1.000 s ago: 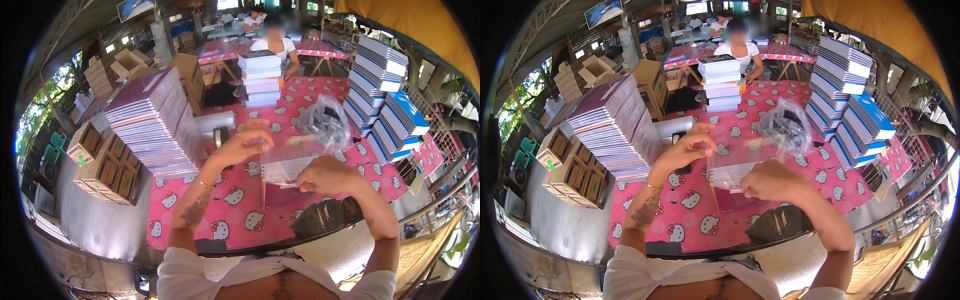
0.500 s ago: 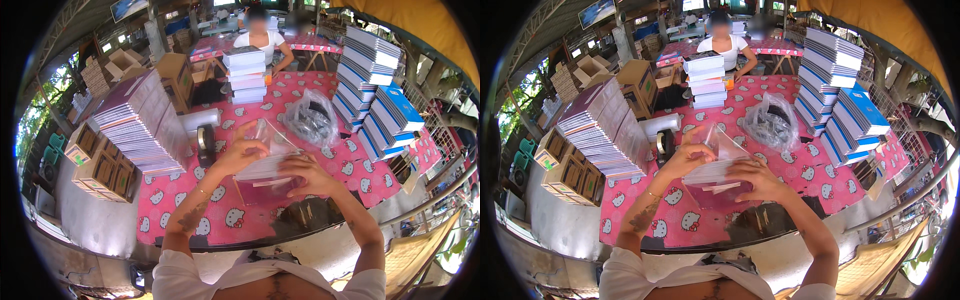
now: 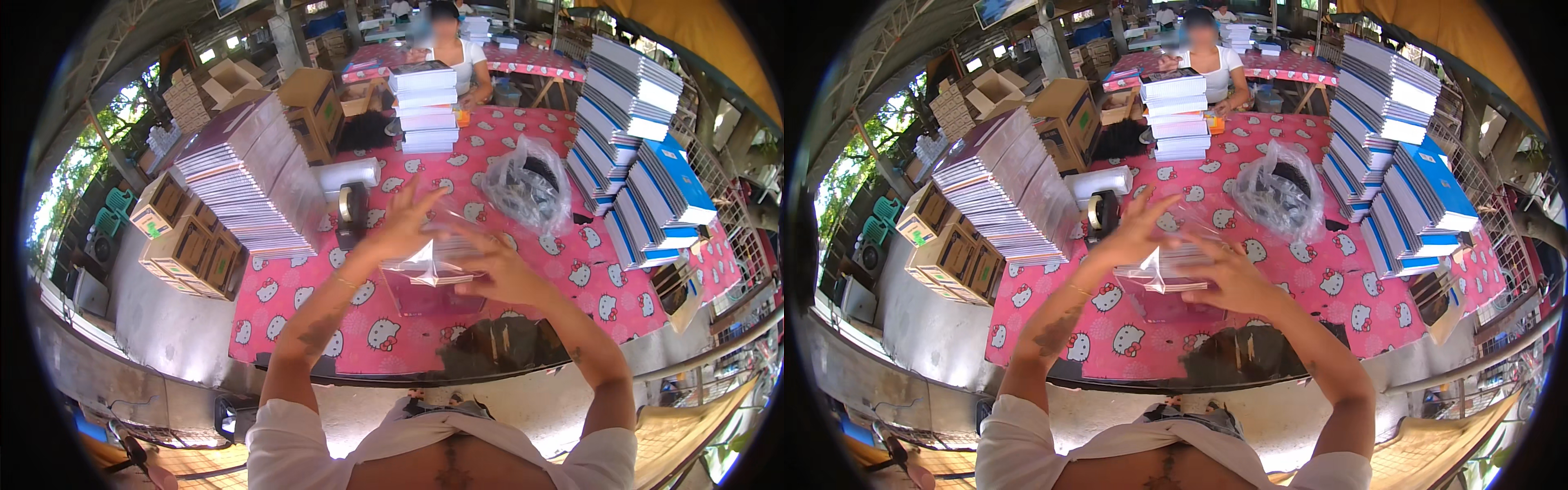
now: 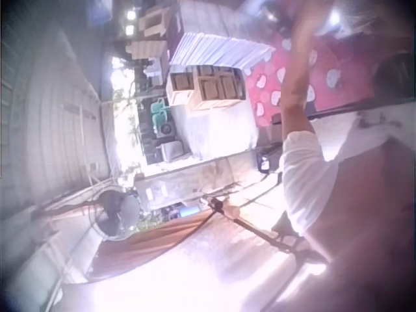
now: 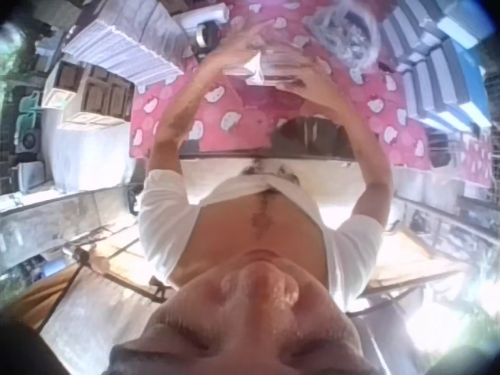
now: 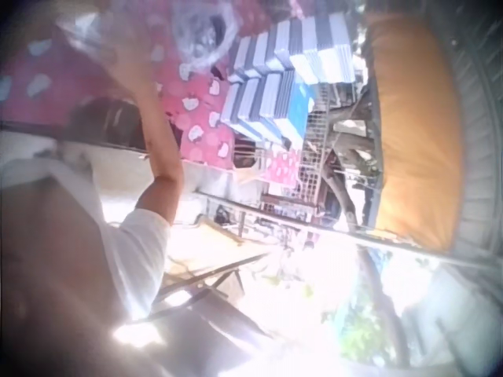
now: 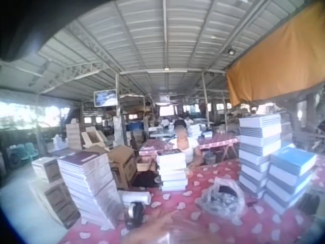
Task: The person places stacks of notebooks into individual plastic sleeves and seals them using tape.
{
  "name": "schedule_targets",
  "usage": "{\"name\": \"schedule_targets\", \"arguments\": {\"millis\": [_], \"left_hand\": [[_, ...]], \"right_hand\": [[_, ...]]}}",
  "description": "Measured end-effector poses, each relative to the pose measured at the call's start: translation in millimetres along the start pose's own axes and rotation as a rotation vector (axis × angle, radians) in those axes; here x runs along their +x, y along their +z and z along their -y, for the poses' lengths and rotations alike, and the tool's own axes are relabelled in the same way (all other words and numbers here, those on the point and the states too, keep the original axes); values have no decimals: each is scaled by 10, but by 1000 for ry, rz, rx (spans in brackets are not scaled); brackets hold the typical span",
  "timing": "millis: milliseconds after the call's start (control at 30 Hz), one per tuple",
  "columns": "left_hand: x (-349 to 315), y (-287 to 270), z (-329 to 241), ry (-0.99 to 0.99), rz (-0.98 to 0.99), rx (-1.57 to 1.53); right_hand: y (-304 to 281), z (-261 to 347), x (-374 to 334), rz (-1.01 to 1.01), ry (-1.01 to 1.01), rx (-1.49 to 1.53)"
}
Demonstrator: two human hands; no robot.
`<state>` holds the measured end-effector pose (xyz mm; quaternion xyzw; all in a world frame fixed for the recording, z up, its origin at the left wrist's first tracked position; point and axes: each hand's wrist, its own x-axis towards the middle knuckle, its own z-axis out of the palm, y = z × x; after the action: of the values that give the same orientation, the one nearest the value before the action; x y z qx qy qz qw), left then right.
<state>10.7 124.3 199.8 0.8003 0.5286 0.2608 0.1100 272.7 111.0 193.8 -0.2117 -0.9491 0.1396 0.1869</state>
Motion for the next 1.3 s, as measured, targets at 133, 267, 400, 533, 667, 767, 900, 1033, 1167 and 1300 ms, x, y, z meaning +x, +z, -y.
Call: {"name": "schedule_targets", "arguments": {"millis": [133, 267, 400, 533, 667, 767, 900, 1033, 1167, 1300], "left_hand": [[-268, -654, -558, 351, 195, 98], [-305, -833, -633, 476, -52, 411], [-429, -683, -430, 265, -26, -122], [-411, -572, -478, 216, -310, -249], [-415, -276, 602, -257, -164, -973], [-331, -11, 414, -119, 320, -1063], [-379, 28, 492, -223, 260, -1195], [-280, -53, 553, -180, 330, -922], [-528, -285, 367, -7, 292, -704], [-815, -267, 44, 365, -14, 28]], "right_hand": [[-10, -594, 208, -241, 229, 615], [-93, -631, 577, -131, 644, 848], [0, -697, 835, -126, 351, 1032], [-267, -493, 796, -28, 333, 986], [91, -896, 559, -116, 350, 1150], [60, -1131, 447, 74, 435, 1187], [-78, -878, 547, 249, 307, 1149], [-248, -624, 581, 166, 181, 613], [-310, -401, 265, 257, 154, 805], [-68, 4, -1, 38, 99, 179]]}}
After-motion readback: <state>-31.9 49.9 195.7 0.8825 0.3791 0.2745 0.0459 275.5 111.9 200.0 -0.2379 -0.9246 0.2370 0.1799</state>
